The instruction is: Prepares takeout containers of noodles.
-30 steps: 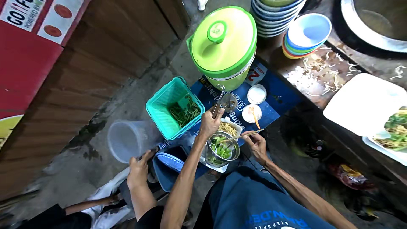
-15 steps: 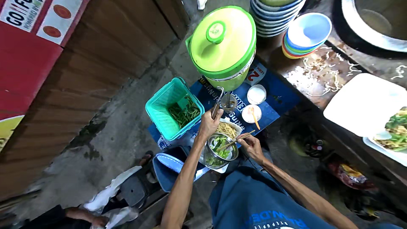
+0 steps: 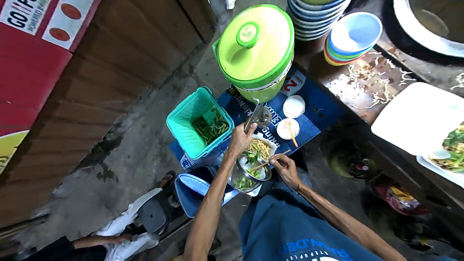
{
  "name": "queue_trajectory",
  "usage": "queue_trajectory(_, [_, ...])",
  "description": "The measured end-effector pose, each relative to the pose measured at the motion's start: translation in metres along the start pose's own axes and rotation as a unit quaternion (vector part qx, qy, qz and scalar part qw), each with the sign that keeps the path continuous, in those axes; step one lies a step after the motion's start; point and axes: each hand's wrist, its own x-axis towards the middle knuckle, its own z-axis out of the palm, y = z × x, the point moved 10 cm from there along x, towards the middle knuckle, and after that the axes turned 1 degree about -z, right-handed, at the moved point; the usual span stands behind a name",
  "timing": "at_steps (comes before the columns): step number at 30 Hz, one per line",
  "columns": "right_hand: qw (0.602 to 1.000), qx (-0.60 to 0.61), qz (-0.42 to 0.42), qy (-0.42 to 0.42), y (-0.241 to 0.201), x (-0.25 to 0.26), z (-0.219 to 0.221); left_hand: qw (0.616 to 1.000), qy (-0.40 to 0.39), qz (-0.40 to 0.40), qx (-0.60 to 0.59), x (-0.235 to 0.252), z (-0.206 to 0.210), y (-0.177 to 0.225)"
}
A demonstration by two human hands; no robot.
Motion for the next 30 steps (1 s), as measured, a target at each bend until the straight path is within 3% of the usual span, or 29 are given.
queue_trajectory(4, [0.997,0.038,-0.026,0.061,-0.017,0.003,-0.017,1.0,-0.006,0.001,0.005,0.001,0.002,-0.002])
queue_trajectory(10, [0.998,-0.006,0.027,-0.048,-0.006,-0.01,0.004,1.0,-0.005,-0.008,0.001,-0.01,-0.003,0.002])
queue_trajectory(17, [0.995,0.024,-0.016,0.092,-0.006,0.004,-0.026,1.0,-0.024,-0.011,0.013,-0.005,0.006,-0.001])
queue_trajectory(21, [0.999,0.041,-0.005,0.034,-0.019,-0.002,-0.023,0.999,-0.019,-0.018,0.019,-0.004,0.003,-0.005])
queue_trajectory(25, [1.0,0.008,0.017,-0.012,-0.004,-0.009,-0.007,1.0,-0.011,-0.016,0.021,-0.003,-0.001,-0.003])
queue_trajectory(30, [0.996,0.013,-0.023,0.086,-0.005,-0.005,-0.021,0.999,-0.005,-0.002,0.035,0.001,0.0,-0.002])
